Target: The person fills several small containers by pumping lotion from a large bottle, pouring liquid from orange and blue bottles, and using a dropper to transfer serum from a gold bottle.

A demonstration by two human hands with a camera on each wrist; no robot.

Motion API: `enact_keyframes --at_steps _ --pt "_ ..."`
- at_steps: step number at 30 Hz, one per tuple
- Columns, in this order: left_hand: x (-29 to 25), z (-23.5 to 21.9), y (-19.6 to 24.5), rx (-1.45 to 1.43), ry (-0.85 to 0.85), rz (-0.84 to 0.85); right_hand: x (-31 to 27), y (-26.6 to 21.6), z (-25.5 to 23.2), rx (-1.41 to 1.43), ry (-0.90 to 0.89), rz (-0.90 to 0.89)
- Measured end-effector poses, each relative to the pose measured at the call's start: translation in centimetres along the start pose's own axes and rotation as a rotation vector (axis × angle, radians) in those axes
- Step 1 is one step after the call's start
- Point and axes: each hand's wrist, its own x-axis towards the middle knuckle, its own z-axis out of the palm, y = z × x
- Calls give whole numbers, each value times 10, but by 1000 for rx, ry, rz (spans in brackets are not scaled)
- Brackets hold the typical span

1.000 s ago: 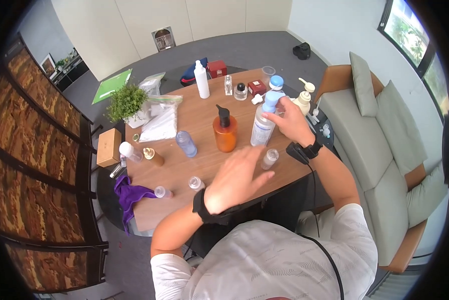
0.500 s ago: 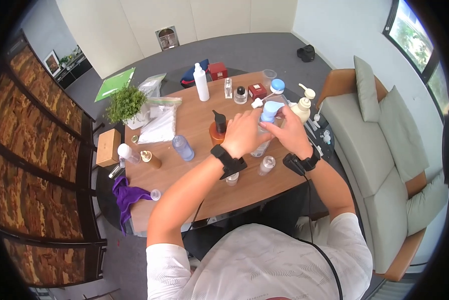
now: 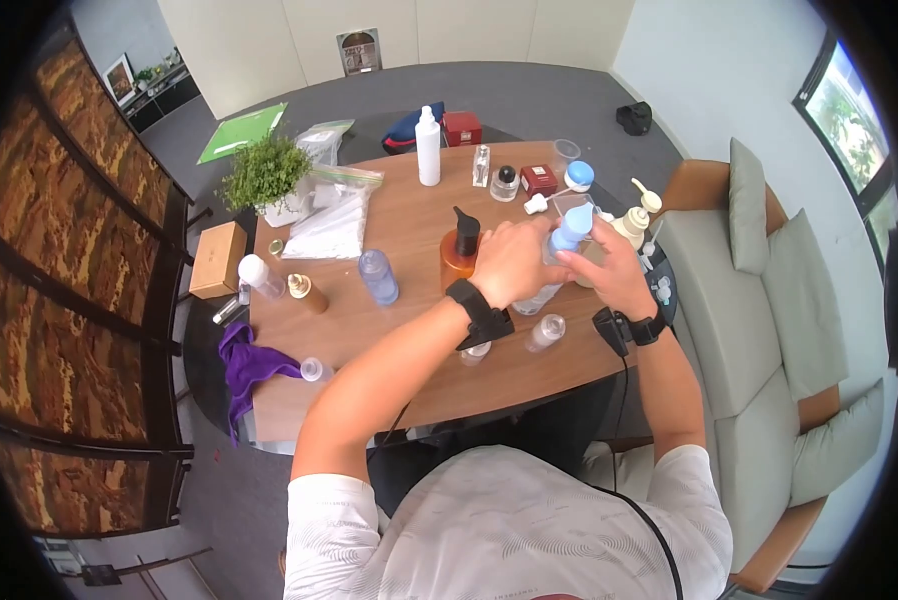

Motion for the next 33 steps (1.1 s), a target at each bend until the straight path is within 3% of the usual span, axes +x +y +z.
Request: enact_keyframes --at_steps 5,11,14,17,20,23,26,29,33 --pt "-1 6 -1 42 26 -21 0 -11 4 32 -14 35" --pt "-2 6 -3 55 -4 -42 1 -17 7 -240 32 153" --pt "-3 4 -1 59 0 -39 4 -11 -1 -12 -27 121" --pt "-3 5 0 62 -2 -41 3 -15 -1 272 -65 237" --pt "-3 4 0 72 -12 -47 3 -18 4 -128 -35 147" --pt "-4 4 1 68 -17 -58 5 -28 3 -282 -45 225" --pt "-4 5 -1 48 0 -44 4 -3 -4 -123 -80 -5" --pt "-4 4 1 44 -25 -67 0 -7 -1 60 -32 101" --pt "-3 1 4 35 -76 -106 1 -21 5 -205 -8 122"
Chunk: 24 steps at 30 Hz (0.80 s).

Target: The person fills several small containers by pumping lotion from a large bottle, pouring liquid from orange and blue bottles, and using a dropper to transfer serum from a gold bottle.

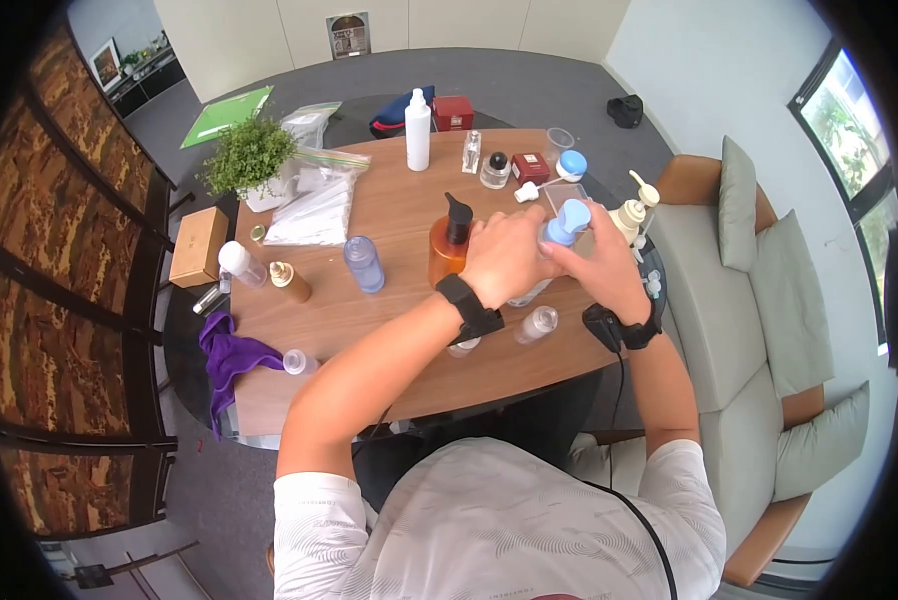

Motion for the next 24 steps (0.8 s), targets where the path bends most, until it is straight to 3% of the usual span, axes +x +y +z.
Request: enact_keyframes --at_steps 2,5,8,15,18,21,24 --pt "-1 1 0 -6 17 9 2 9 1 -14 -9 22" --pt "0 2 -2 -19 18 15 -1 8 -2 401 -50 66" --pt "1 3 0 -17 14 11 -3 13 6 250 49 -11" --pt "-6 -6 1 -6 -2 63 -4 11 8 126 79 50" --pt "-29 -16 12 69 175 183 -4 13 8 132 82 40" --pt "-45 -28 25 155 100 175 -5 13 7 138 73 26" --pt "-63 -31 38 220 200 289 -4 12 5 112 76 17"
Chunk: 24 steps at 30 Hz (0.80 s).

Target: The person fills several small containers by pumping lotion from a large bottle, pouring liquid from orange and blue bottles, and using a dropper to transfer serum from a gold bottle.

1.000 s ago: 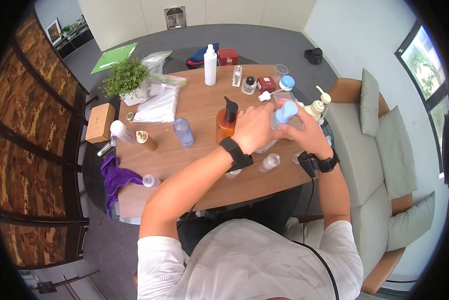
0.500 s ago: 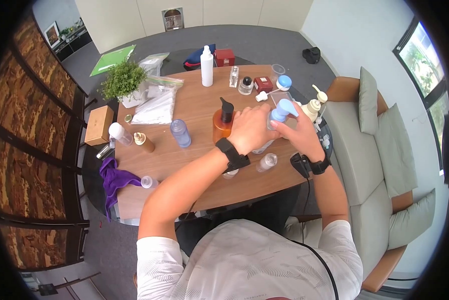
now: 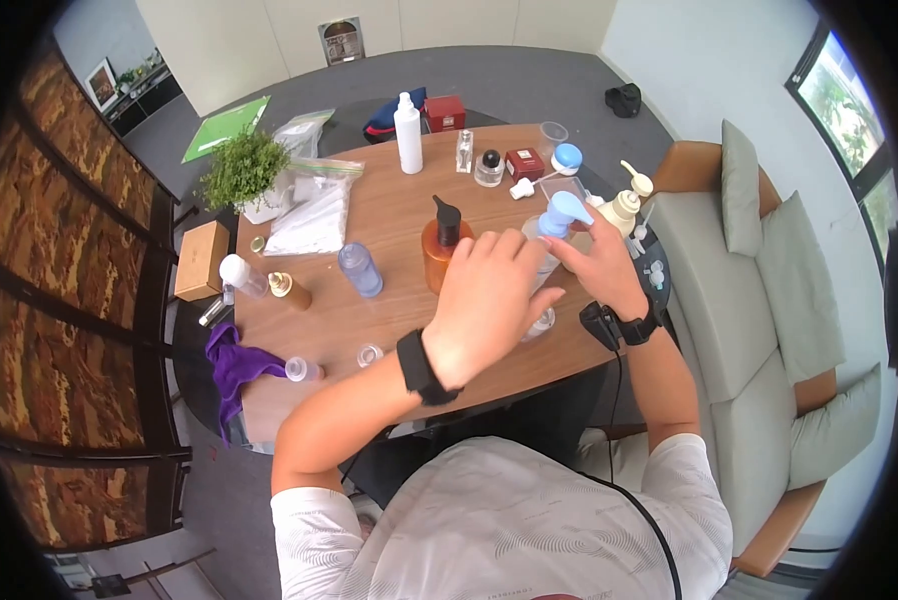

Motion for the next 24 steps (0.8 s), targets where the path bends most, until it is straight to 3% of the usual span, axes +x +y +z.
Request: enact_keyframes --at_steps 3,6,8,10,14,18,24 --pt "-12 -17 24 -215 39 198 -1 1 2 20 10 3" --pt "-28 -36 53 -396 206 534 -1 5 4 18 22 7" --pt "-35 -60 74 -486 206 599 -1 3 3 33 17 12" --pt "-37 -66 83 -538 310 666 -2 6 3 25 14 5" --pt "-34 -36 90 -551 615 755 -3 8 3 18 22 13" --pt "-38 -30 104 -758 533 595 -3 5 4 31 3 30" --pt "-41 -66 105 -894 156 515 -3 5 3 -9 -6 5"
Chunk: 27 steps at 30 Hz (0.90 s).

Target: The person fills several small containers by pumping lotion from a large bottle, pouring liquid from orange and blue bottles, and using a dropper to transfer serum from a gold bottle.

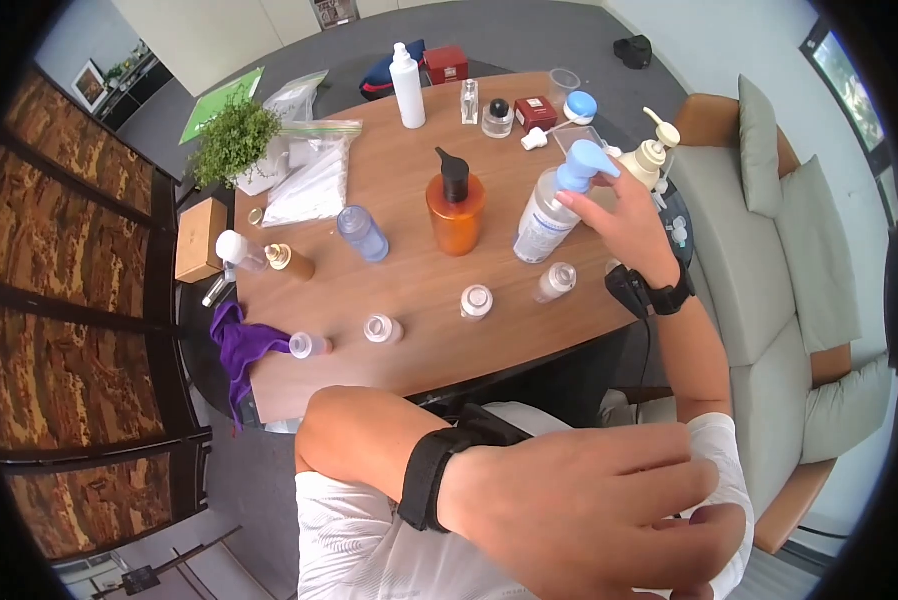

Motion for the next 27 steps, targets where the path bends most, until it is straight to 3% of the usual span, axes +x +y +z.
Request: enact_keyframes --at_steps 3,6,9,11,13,16,18,22,27 --pt "-2 5 0 36 -70 56 1 1 -1 11 -16 5" --pt "12 1 -16 169 -85 355 1 7 1 -4 5 -20" --pt "16 16 -25 314 1 505 -1 0 -1 12 2 22" --pt "10 21 -16 400 -49 375 1 0 0 18 -12 44" --pt "5 21 4 448 -245 106 2 -4 -1 6 -27 78" --pt "-26 26 -26 357 -399 -171 1 0 -1 15 -23 60" --pt "-55 27 -59 436 -485 -444 0 2 -2 24 -13 30" --pt "-110 29 -108 590 -130 -670 -2 6 -2 -6 2 -21" --pt "-135 47 -140 561 43 -783 1 -3 -3 0 4 4"
